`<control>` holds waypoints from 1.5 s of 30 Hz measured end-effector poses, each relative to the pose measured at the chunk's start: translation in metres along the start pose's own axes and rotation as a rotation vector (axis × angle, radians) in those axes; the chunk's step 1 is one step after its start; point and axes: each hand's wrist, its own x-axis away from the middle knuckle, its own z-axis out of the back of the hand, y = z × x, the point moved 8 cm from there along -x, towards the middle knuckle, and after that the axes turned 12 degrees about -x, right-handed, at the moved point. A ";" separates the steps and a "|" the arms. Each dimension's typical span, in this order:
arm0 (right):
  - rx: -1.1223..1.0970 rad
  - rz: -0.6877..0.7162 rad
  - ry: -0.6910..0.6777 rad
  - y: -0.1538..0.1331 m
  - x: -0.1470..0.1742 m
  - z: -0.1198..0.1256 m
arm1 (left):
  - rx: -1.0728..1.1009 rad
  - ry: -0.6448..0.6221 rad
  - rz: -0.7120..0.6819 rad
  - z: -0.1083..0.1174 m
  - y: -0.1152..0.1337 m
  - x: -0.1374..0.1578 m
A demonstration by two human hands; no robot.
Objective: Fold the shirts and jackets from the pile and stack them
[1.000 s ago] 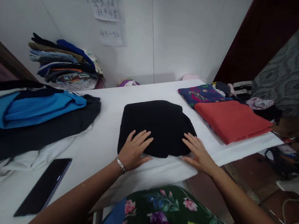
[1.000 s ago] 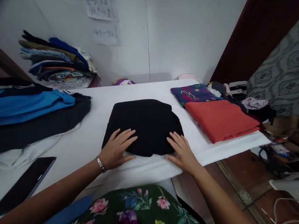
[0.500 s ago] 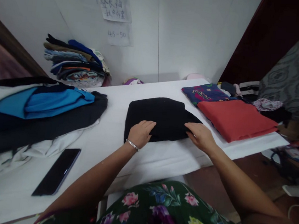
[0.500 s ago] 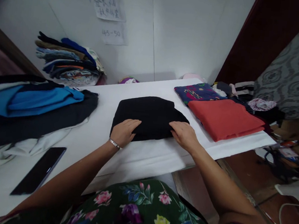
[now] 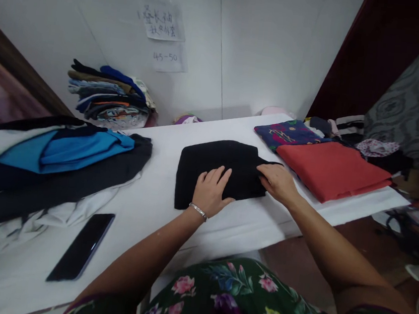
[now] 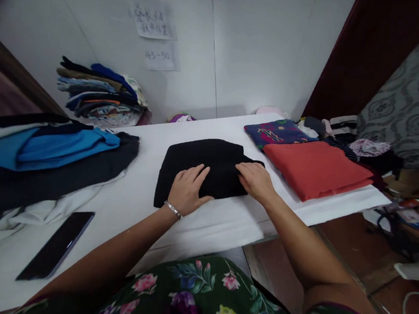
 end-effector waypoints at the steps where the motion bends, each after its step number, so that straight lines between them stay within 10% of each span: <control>1: -0.001 0.004 0.010 0.000 0.001 0.000 | -0.018 -0.009 0.019 -0.004 0.000 -0.005; 10: -0.058 -0.145 -0.195 0.013 0.037 -0.034 | -0.091 -0.116 0.035 -0.054 -0.003 -0.020; 19: -0.045 -0.123 0.039 0.022 0.034 -0.034 | -0.169 -0.026 0.001 -0.044 -0.009 -0.025; 45: -0.088 -0.091 -0.180 -0.008 0.033 -0.048 | -0.112 -0.169 -0.022 -0.048 -0.024 0.009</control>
